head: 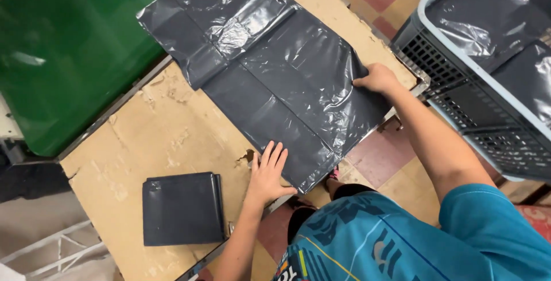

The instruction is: Folding large grey plastic bags into smaller rectangles and stacking them neatly.

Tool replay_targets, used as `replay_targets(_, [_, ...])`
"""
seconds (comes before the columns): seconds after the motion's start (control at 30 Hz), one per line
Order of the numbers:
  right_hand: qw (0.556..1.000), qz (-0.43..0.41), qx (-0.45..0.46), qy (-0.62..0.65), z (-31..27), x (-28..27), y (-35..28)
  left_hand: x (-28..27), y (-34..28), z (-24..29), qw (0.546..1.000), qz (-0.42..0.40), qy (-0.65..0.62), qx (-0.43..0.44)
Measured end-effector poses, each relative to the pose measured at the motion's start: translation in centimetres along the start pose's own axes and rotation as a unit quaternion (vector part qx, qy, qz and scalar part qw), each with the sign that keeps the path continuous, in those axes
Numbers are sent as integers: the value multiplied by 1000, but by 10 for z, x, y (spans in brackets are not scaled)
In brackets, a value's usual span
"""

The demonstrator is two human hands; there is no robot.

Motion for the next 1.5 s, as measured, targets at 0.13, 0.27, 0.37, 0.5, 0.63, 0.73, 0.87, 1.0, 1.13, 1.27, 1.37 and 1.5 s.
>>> replay_targets(0.13, [857, -203, 24, 474, -36, -32, -23, 22, 5, -3, 988, 142, 62, 30])
replay_targets(0.27, [731, -180, -2, 658, -74, -39, -22, 25, 9, 4, 931, 326, 166, 5])
replay_targets(0.37, [748, -90, -19, 657, -73, -63, -67, 50, 14, -34, 880, 473, 27, 21])
replay_targets(0.5, [808, 64, -179, 557, -13, -128, -155, -65, -56, 24, 871, 469, -118, 91])
replay_targets(0.63, [679, -240, -223, 657, 91, -127, -217, -125, -171, 108, 903, 341, -227, 131])
replay_targets(0.73, [718, -231, -253, 606, 105, -140, -235, -92, -189, 88, 905, 309, -242, 166])
replay_targets(0.87, [894, -55, -223, 385, 77, -167, -233, -60, -196, 44, 810, 409, -420, -8])
replay_targets(1.0, [902, 39, -276, 330, -32, -154, -130, -64, -99, -90, 820, 297, -400, -281])
replay_targets(1.13, [892, 82, -321, 306, -137, -112, 22, -113, -11, -222, 720, 477, -388, -321])
replay_targets(1.27, [917, 25, -282, 280, -212, -24, 162, -100, 47, -300, 684, 486, -432, -331])
replay_targets(1.37, [941, 0, -252, 227, -233, -3, 169, -20, 76, -361, 763, 431, -328, -353])
replay_targets(1.5, [943, 14, -268, 198, -250, -4, 169, -53, 71, -322, 782, 390, -273, -401])
Point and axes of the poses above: each hand's wrist, its own y-axis towards the middle knuckle, its own x-axis out of the palm, z = x × y, the point moved 4 cm from there along y, towards the middle knuckle, and after that the axes turned 11 degrees about x, right-handed, at the moved point
